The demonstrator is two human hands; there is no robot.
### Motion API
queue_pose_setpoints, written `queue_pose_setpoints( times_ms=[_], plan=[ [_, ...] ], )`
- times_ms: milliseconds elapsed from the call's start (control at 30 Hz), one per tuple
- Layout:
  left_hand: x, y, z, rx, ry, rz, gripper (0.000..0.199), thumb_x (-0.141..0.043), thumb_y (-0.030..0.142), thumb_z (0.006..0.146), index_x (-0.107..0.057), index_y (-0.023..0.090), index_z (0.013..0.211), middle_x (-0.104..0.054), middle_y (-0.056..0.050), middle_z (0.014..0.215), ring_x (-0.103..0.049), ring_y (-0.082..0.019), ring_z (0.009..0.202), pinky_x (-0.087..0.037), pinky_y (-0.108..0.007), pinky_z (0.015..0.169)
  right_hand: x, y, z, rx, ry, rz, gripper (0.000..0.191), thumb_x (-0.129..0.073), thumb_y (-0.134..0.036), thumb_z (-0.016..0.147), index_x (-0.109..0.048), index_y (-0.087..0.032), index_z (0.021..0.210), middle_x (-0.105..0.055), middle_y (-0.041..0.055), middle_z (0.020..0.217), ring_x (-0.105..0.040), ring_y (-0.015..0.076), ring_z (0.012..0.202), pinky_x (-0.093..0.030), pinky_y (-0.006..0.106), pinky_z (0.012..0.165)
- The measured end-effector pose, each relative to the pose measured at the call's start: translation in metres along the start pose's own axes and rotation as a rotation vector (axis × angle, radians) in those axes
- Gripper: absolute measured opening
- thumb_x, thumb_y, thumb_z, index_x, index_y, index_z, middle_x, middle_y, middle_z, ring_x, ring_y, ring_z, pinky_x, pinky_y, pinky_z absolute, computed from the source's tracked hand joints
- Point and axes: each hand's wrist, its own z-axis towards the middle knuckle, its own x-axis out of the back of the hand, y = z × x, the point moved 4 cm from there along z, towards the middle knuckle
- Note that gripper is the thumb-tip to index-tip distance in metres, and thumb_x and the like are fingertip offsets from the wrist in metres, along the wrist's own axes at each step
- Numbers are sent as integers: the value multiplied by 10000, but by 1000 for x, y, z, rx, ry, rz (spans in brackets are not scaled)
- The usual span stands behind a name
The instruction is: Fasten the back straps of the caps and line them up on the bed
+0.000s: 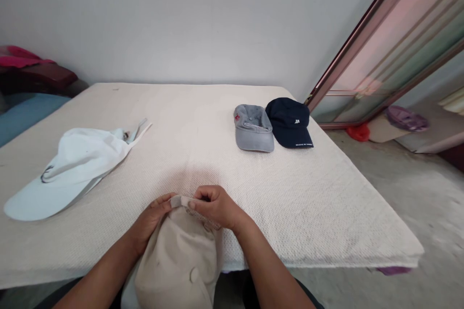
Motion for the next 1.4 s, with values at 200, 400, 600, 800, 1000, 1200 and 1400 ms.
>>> queue_pose_setpoints(
  times_ms=[200, 400, 600, 800, 1000, 1200, 1400],
  plan=[
    [-3, 3, -3, -36, 6, 158, 126, -714, 252, 684, -677, 162, 764, -648, -11, 660, -562, -132, 614, -425, -225, 603, 2, -1, -2, -4, -25, -88, 265, -622, -329, 766, -501, -160, 602, -400, -38, 576, -334, 73, 533, -248, 209, 472],
    [-4, 4, -5, -54, 21, 194, 139, -704, 274, 678, -672, 162, 754, -633, 1, 658, -547, -129, 614, -412, -223, 604, 4, 0, -4, -27, -29, -128, 228, -612, -305, 765, -517, -152, 624, -409, -41, 582, -339, 69, 532, -250, 204, 473],
    [-1, 1, -2, -38, 1, 207, 109, -684, 258, 703, -673, 174, 772, -638, 9, 675, -545, -118, 628, -405, -216, 621, 6, 0, -3, -11, 28, -78, 184, -591, -309, 780, -564, -152, 686, -421, -44, 594, -345, 69, 537, -273, 200, 488],
    [2, -2, 0, -53, -5, 238, 124, -676, 274, 719, -679, 170, 787, -638, -2, 693, -546, -124, 651, -405, -224, 633, 5, -2, -3, -4, 28, -102, 151, -592, -251, 763, -554, -147, 661, -430, -41, 596, -354, 68, 544, -277, 202, 495],
    [3, -4, -1, -44, -16, 217, 151, -713, 268, 699, -673, 169, 807, -647, -4, 721, -553, -123, 670, -410, -231, 662, 4, -1, -1, -42, 60, -74, 157, -599, -253, 737, -537, -154, 632, -408, -49, 566, -337, 66, 523, -264, 205, 481],
    [-2, -3, -3, -15, -34, 236, 193, -741, 269, 669, -665, 167, 815, -638, -1, 699, -555, -128, 657, -403, -234, 647, 2, 1, -1, -70, 80, -62, 165, -609, -252, 718, -535, -152, 610, -409, -47, 563, -330, 65, 522, -249, 204, 473],
    [-4, -1, -4, -16, -49, 247, 141, -698, 252, 700, -661, 169, 808, -639, -9, 722, -556, -138, 670, -404, -242, 652, 0, 5, -1, -118, 59, 77, 167, -599, -285, 749, -530, -168, 652, -368, -75, 492, -294, 52, 435, -217, 203, 424]
  ],
)
